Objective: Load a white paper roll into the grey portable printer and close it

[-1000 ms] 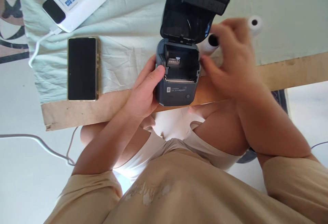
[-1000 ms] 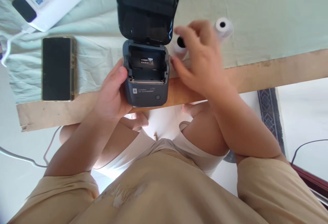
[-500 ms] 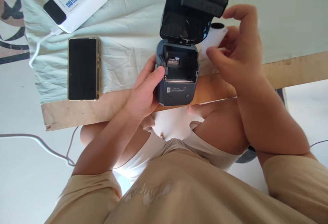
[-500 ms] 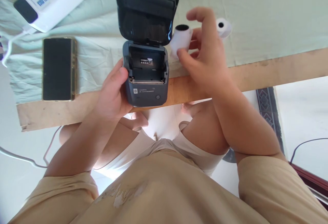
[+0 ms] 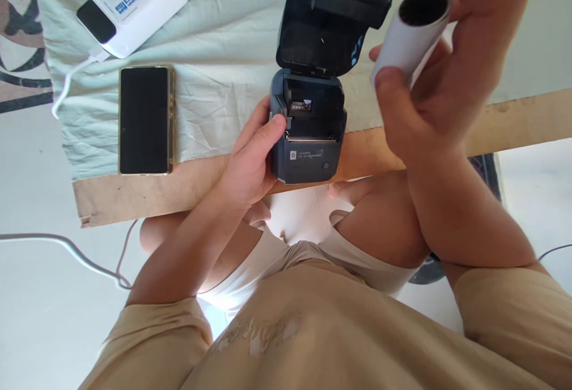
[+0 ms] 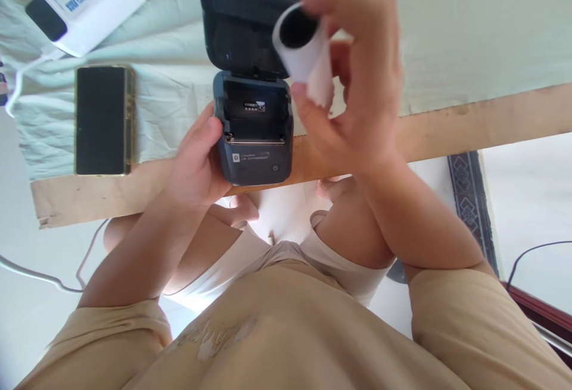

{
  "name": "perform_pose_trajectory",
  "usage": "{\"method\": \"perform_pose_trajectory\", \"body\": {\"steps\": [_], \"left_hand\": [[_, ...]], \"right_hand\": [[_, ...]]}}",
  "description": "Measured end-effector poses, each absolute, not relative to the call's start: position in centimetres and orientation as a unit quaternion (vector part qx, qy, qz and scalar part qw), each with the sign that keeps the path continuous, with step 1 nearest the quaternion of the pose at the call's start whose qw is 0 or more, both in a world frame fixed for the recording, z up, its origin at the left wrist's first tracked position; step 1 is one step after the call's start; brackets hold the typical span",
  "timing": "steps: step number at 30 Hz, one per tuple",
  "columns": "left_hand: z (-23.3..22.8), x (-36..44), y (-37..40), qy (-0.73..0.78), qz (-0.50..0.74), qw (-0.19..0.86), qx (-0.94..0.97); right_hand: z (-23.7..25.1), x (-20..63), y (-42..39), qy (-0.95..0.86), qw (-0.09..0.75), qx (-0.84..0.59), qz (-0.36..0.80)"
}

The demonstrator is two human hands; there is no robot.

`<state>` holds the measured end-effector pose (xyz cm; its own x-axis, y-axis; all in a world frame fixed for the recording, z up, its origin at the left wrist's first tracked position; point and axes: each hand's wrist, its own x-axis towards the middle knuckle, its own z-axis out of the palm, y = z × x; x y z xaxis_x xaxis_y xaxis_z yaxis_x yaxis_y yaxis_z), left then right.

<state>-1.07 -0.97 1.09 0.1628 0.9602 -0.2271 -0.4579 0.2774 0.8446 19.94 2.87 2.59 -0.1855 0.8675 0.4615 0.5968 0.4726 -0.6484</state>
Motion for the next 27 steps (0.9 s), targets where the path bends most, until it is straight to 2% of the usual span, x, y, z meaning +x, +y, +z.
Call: {"method": "perform_pose_trajectory", "body": {"steps": [3,7,9,12,19,22,27], "left_hand": [[0.8,-1.3,-1.1,0.386,0.515,0.696,0.318],[0.4,-1.6,-1.2,0.366,0.515,0.708,0.316],[0.4,-1.7,-1.2,0.367,0.516,0.71,0.31],[0.6,-1.6,-1.1,0.367,0.517,0.711,0.304],[0.9,-1.5,-1.1,0.395,0.506,0.699,0.314],[0.9,-1.5,-1.1,0.388,0.505,0.703,0.317],[0.4,-1.6,-1.0,0.336,0.526,0.718,0.309]], "right_hand": [[2.5,18.8,2.5,-0.779,0.49,-0.368,0.135],[2.7,17.5,2.2,-0.798,0.393,-0.409,0.206],[3.2,17.3,2.0,-0.804,0.331,-0.461,0.177],[3.9,17.3,1.8,-0.813,0.299,-0.485,0.125],[3.9,17.2,2.0,-0.816,0.295,-0.471,0.156],[3.6,17.4,2.2,-0.827,0.29,-0.464,0.131],[3.3,17.5,2.2,-0.852,0.367,-0.368,0.068]]}}
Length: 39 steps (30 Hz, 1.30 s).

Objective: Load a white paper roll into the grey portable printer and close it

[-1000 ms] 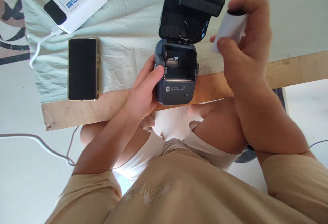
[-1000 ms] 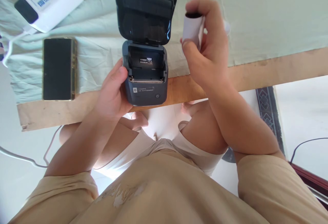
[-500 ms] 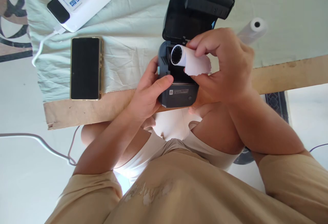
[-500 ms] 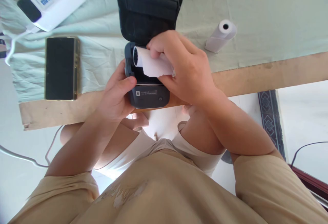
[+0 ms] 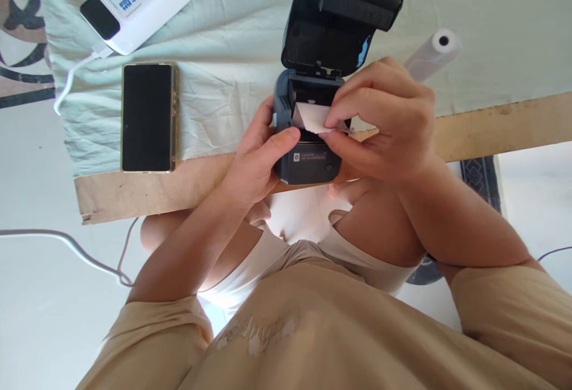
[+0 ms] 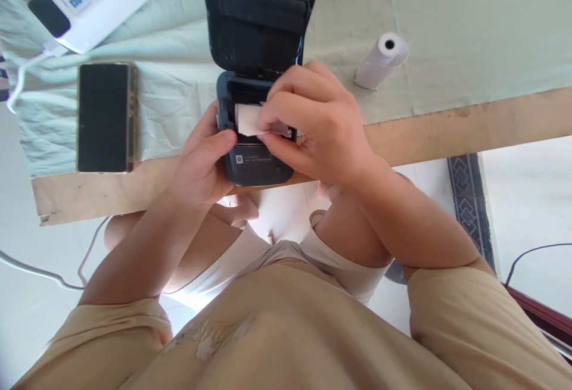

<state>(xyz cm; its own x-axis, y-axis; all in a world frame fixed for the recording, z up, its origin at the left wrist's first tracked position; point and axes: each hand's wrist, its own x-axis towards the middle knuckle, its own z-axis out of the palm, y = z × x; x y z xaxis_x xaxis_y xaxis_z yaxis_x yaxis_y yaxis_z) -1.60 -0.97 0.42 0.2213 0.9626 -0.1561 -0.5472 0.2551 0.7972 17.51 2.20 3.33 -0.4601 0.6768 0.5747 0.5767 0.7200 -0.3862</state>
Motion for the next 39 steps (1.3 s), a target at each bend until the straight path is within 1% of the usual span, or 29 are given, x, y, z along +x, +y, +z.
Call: {"method": "perform_pose_trajectory", "body": {"steps": [3,6,8,12,14,15,17,19,20,22,23,25,27,29,33,37,39], "left_hand": [[0.1,-1.6,-0.8,0.325,0.532,0.718,0.309],[0.0,-1.7,-0.6,0.339,0.526,0.716,0.308],[0.1,-1.8,-0.6,0.34,0.516,0.724,0.307],[0.3,-1.9,-0.6,0.327,0.492,0.747,0.306],[0.3,-1.9,-0.7,0.325,0.497,0.744,0.307],[0.3,-1.9,-0.7,0.328,0.5,0.74,0.309],[0.2,-1.9,-0.8,0.346,0.501,0.727,0.318],[0.3,-1.9,-0.9,0.37,0.496,0.712,0.333],[0.3,-1.9,-0.9,0.382,0.49,0.706,0.34],[0.5,-2.0,-0.9,0.392,0.481,0.702,0.351],[0.5,-1.9,-0.9,0.394,0.478,0.701,0.353],[0.6,-1.9,-0.9,0.395,0.474,0.701,0.356],[0.4,-1.9,-0.9,0.394,0.479,0.699,0.357],[0.1,-1.8,-0.8,0.389,0.49,0.693,0.358],[-0.4,-1.7,-0.7,0.38,0.506,0.682,0.367],[-0.4,-1.8,-0.5,0.388,0.494,0.686,0.367],[-0.4,-1.9,-0.5,0.392,0.488,0.685,0.373]], "right_hand": [[3.2,17.6,2.2,-0.876,0.386,-0.284,0.06],[3.1,17.7,2.2,-0.901,0.371,-0.218,0.05],[3.2,17.8,2.0,-0.912,0.352,-0.207,0.046],[3.1,17.8,1.8,-0.915,0.326,-0.227,0.065],[3.1,17.8,1.9,-0.912,0.331,-0.227,0.086],[3.1,17.9,2.0,-0.904,0.349,-0.227,0.095],[3.2,18.0,2.2,-0.862,0.432,-0.248,0.096],[3.5,18.3,2.3,-0.797,0.501,-0.322,0.099],[3.6,18.5,2.2,-0.765,0.516,-0.367,0.115],[3.7,18.8,2.2,-0.722,0.505,-0.437,0.179],[3.7,18.8,2.2,-0.709,0.5,-0.449,0.214],[3.6,18.9,2.4,-0.694,0.514,-0.434,0.256],[3.3,18.9,2.7,-0.698,0.516,-0.418,0.268],[3.0,18.9,3.1,-0.719,0.498,-0.404,0.27],[2.6,19.2,3.5,-0.783,0.43,-0.363,0.266],[2.7,19.4,3.4,-0.818,0.366,-0.357,0.263],[2.8,19.4,3.3,-0.822,0.352,-0.35,0.278]]}}
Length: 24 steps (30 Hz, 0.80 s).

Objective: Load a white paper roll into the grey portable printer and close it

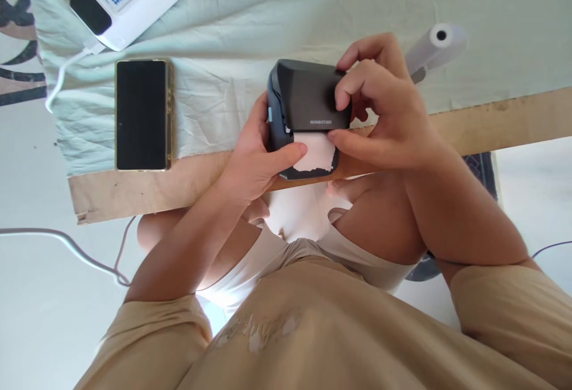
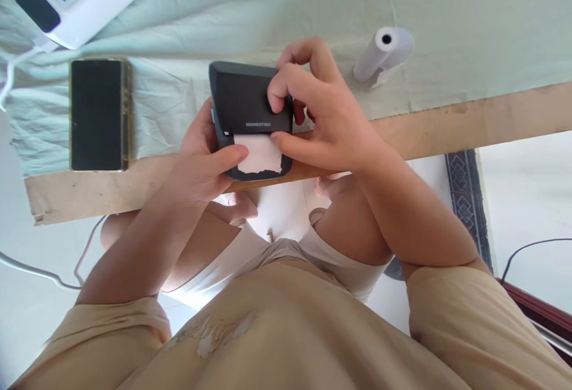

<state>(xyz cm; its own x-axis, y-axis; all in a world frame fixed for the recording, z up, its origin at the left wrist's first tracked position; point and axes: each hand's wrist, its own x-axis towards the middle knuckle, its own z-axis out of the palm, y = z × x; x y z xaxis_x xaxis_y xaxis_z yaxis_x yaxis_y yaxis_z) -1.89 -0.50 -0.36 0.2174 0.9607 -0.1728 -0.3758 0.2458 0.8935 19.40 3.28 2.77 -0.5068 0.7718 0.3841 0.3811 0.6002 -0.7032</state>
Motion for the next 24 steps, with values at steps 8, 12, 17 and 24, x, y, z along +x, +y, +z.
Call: {"method": "perform_pose_trajectory", "body": {"steps": [8,12,17,24], "left_hand": [[-0.3,-1.9,-1.1,0.335,0.525,0.683,0.381],[0.1,-1.7,-1.6,0.398,0.506,0.671,0.367],[0.5,-1.8,-1.6,0.419,0.486,0.678,0.359],[1.0,-1.6,-1.7,0.42,0.48,0.684,0.353]], "right_hand": [[1.9,19.0,3.6,-0.742,0.34,-0.369,0.446],[1.2,19.0,4.0,-0.717,0.299,-0.34,0.53],[1.2,19.1,4.1,-0.711,0.291,-0.339,0.543],[1.1,19.3,4.1,-0.705,0.287,-0.342,0.551]]}}
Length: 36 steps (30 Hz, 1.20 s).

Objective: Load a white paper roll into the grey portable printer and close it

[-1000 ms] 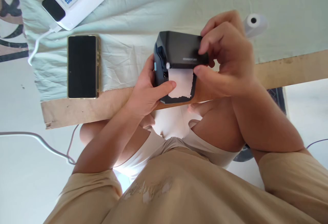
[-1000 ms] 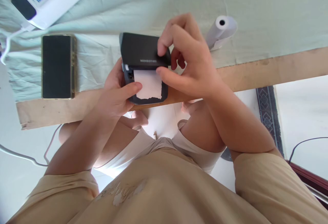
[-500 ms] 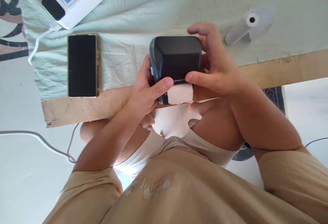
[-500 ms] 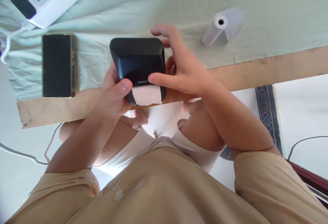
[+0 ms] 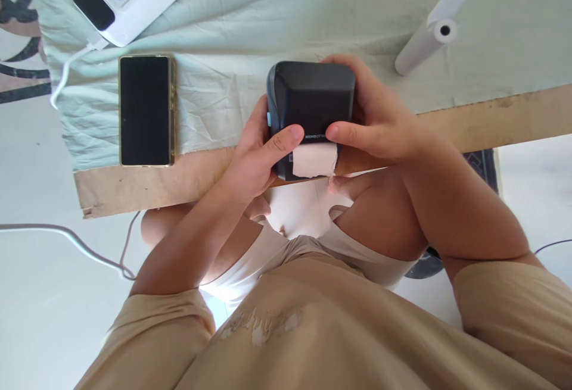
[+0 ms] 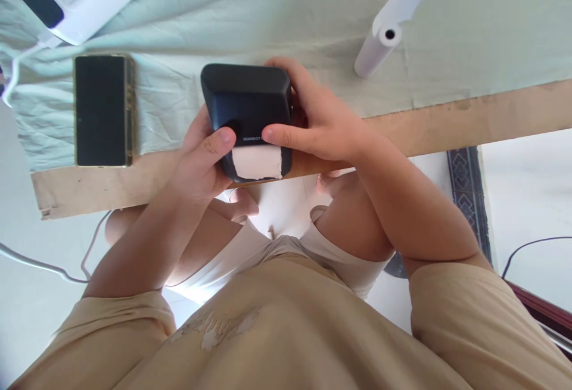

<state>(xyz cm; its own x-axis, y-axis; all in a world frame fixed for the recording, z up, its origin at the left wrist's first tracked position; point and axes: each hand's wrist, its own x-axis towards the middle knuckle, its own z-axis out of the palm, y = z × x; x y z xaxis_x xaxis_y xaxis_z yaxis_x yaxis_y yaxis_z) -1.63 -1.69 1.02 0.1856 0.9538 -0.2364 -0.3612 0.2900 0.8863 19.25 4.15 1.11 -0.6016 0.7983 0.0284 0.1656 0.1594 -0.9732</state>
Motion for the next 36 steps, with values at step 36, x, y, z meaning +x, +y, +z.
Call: {"method": "perform_pose_trajectory", "body": {"steps": [36], "left_hand": [[0.55,-2.16,-1.67,0.414,0.48,0.683,0.362]], "right_hand": [[0.96,19.39,4.16,-0.746,0.271,-0.372,0.481]]}}
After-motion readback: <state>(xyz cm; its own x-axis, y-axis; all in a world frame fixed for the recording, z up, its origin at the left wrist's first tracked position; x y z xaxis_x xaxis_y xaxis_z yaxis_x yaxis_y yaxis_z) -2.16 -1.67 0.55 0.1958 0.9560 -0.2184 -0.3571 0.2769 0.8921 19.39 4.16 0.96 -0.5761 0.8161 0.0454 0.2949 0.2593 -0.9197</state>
